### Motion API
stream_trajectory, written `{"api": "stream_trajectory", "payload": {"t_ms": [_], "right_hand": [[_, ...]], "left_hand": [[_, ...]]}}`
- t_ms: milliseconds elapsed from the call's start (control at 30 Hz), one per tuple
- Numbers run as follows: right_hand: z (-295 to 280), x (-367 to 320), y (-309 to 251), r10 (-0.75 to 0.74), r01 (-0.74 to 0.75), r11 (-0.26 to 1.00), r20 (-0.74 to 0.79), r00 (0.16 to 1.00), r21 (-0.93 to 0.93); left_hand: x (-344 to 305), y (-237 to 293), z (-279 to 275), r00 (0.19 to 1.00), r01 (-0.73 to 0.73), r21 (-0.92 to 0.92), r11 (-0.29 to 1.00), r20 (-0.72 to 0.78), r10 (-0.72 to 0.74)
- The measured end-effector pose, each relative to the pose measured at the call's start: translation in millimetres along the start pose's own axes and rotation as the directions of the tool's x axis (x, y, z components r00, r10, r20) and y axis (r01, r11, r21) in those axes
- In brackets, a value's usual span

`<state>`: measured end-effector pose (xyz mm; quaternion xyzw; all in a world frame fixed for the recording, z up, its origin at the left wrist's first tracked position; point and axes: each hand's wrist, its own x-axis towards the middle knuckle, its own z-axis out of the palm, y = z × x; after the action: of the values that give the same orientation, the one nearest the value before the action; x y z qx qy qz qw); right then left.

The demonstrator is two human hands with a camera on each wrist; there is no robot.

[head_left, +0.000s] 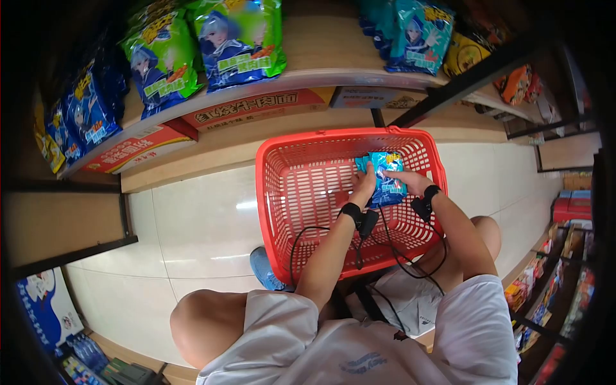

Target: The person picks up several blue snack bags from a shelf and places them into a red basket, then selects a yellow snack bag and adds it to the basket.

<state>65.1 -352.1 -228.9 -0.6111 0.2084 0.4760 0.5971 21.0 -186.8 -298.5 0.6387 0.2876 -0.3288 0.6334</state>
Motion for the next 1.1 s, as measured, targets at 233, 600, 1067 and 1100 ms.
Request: {"api": "stream_trajectory", "payload": {"t_ms": [233,600,1067,1100], "right_hand": [[-6,7,2,0.077,-0.079,0.997,0.049,0.996,0.024],[8,-5,-2,-0.050,0.053,0.993,0.030,0.998,-0.107],[37,-82,-16,-0.342,0.336,0.940,-0.160,0.926,-0.063],[43,-89,-19,-0.396,0.394,0.918,-0.160,0.904,-0.047]], "left_hand": [[9,-12,1,0.995,-0.088,-0.088,0.992,0.039,0.091],[-5,-9,-9,0.808,0.145,-0.792,0.593,0.440,0.391],[-37,46,18,0.911,-0.410,-0.293,0.864,-0.077,0.406],[-56,63,8,0.900,-0.414,-0.323,0.851,-0.003,0.436]]}}
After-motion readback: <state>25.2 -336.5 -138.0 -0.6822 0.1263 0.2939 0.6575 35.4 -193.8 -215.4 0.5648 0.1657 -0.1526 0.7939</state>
